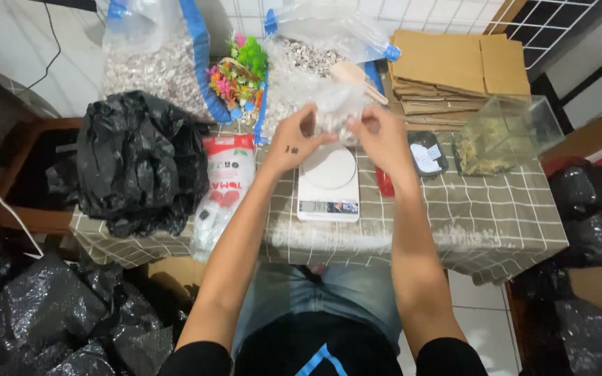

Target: Scooping gravel from a large bag into a small bag on a digital scale to reach a specific weight.

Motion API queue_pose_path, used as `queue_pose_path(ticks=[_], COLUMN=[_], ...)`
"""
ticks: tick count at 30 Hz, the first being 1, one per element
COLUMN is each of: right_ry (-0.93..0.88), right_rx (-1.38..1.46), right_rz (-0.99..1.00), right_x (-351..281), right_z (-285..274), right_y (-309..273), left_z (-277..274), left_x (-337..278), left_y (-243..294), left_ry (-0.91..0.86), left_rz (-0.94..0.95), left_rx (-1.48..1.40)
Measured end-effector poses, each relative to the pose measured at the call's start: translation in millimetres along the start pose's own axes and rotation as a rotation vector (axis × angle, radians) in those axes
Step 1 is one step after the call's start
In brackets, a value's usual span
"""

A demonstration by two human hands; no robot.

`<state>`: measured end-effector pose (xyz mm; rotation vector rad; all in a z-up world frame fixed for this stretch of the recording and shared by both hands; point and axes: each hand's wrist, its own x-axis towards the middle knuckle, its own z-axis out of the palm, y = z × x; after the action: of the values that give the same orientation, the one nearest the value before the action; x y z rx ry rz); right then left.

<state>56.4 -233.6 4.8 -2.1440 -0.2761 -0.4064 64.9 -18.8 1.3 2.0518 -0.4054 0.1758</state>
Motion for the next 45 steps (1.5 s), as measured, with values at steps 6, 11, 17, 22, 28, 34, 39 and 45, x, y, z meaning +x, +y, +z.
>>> queue_pose_path(ticks=[6,11,17,22,28,34,39,45], right_ry=[-0.021,0.211,0.275,0.051,0.182,0.148,0.197,0.173], right_rx=[0.279,0.08,-0.077,-0.211,-0.27,-0.222,-0.123,-0.15], right_rz=[0.201,0.12,-0.019,0.033,-0.056,-0.028,0.007,0.106], right_x=[54,100,137,162,176,175,169,170], right_z=[-15,16,32,33,55,52,39,35], right_y=[-77,-29,1,8,17,18,-2,-1], left_z=[2,41,66,80,96,68,59,62], left_x=[53,99,142,164,178,170,160,160], left_y=[19,-23,-56,-74,-80,-33,-16,-13], left_ry=[0.09,0.175,0.169,0.177,0.368,0.422,0.354,0.424], left_rz=[0.032,-0.152,-0.379,-0.53,-0.517,-0.614,-0.63,-0.618], left_rx=[-0.581,-0.761,-1.001,-1.216,-1.293,-1.271,-1.28,-1.252])
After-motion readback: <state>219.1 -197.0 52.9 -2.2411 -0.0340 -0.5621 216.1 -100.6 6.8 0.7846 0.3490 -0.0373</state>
